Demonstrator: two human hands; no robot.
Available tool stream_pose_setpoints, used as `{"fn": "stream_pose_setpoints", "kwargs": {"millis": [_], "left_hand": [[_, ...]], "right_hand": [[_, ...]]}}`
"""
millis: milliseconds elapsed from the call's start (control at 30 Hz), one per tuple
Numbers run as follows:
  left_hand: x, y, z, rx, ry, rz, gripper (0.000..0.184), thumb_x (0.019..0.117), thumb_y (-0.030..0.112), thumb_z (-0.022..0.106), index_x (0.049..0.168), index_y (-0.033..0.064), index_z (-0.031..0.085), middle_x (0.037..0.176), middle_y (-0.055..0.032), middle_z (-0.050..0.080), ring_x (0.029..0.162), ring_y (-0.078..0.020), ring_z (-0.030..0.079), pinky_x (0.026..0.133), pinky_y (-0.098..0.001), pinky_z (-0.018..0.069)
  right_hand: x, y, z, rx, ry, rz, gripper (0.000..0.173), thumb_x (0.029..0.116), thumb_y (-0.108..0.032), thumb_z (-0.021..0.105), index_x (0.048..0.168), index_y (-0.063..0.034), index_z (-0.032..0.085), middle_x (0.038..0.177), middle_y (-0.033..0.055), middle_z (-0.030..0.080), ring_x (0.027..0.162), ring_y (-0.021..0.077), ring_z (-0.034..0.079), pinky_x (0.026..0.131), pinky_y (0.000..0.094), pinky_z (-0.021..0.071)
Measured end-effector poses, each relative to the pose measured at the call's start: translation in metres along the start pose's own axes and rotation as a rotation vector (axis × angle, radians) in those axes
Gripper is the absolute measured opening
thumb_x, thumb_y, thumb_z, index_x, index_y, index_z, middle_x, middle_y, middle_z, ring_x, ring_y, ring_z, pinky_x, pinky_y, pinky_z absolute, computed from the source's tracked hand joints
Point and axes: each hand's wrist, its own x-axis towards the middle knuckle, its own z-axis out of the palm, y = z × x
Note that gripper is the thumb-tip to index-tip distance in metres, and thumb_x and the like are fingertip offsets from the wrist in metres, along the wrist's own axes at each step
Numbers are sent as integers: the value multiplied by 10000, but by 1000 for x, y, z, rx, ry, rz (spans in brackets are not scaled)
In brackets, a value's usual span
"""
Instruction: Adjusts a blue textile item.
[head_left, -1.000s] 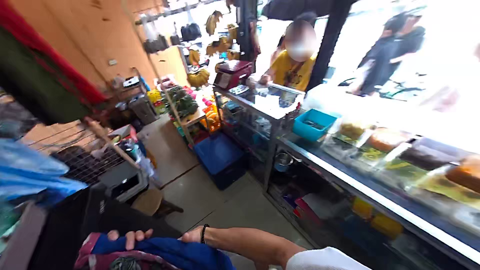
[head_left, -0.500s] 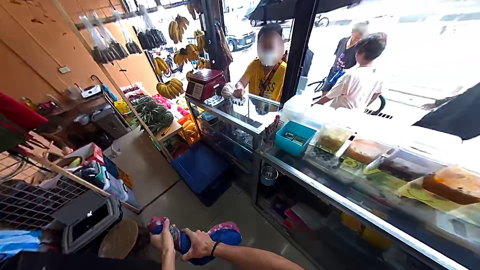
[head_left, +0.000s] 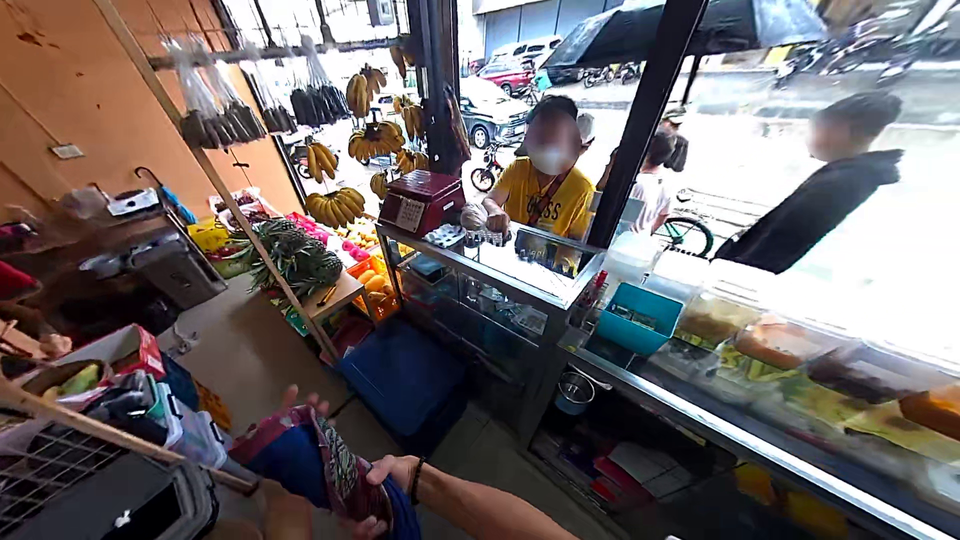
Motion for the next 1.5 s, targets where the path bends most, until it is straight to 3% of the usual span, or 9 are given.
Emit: {"fn": "stream_pose_setpoints", "kwargs": {"millis": [67,133,200,267,467,533,767,1333,1500], "left_hand": [[46,5,5,-108,-231,-54,535,1045,423,521,1561,370,390,1467,-57,599,1340,-264,588,1032,-423,550],[75,14,-1,-347,-522,-99,484,1086,285,427,1564,362,425,1486,-73,583,1335,-282,592,1011,-425,569],[86,21,-15,-490,-622,-59,380,1038,275,480,1377,260,652,1143,-71,748,1010,-256,737,843,-416,615],[104,26,-50,-459,-890,126,406,968,315,606,1332,136,622,1045,-90,727,902,-249,711,801,-432,584],[87,30,-79,2,-318,91,126,915,284,721,973,172,721,726,22,694,702,-119,698,730,-310,587],[78,25,-80,259,-35,60,126,883,320,768,898,210,707,647,47,652,604,-94,662,654,-292,589],[62,-44,-123,840,640,-2,355,833,132,680,1138,21,537,676,-5,651,557,-145,664,564,-340,606],[149,-6,-193,1049,1141,301,243,823,-2,725,1019,-55,592,737,-24,647,644,-25,637,613,-207,562],[187,36,-238,913,767,249,395,888,131,691,1198,-76,561,1118,-132,683,1047,-156,665,919,-326,566]], "right_hand": [[33,1,-10,108,-104,-49,316,865,-521,678,1009,-240,692,739,-36,692,559,88,656,510,250,545],[52,5,-19,182,-109,-125,276,883,-507,684,1010,-265,728,718,-55,698,547,79,663,485,250,551],[56,6,-14,239,-48,-164,288,871,-542,673,955,-271,725,683,-75,661,522,71,618,488,247,519],[59,10,-34,250,-98,-155,363,883,-558,661,1034,-235,727,760,-48,692,600,88,653,581,258,556],[57,-54,-88,-424,125,48,635,750,-427,856,1226,-100,592,920,25,734,760,122,707,696,309,599],[63,-65,-100,-648,182,130,760,734,-223,849,1379,3,516,1137,79,706,977,119,693,900,321,583],[69,-27,-183,-1043,319,364,701,727,-171,892,1333,11,590,1219,214,681,1151,296,658,1046,504,505],[222,-32,-239,-1318,681,539,639,727,-413,856,1286,-182,650,1072,162,742,1019,383,704,849,676,528],[293,-19,-286,-1156,946,104,552,754,-331,815,1229,-83,682,1044,112,752,983,252,724,890,538,577]]}}
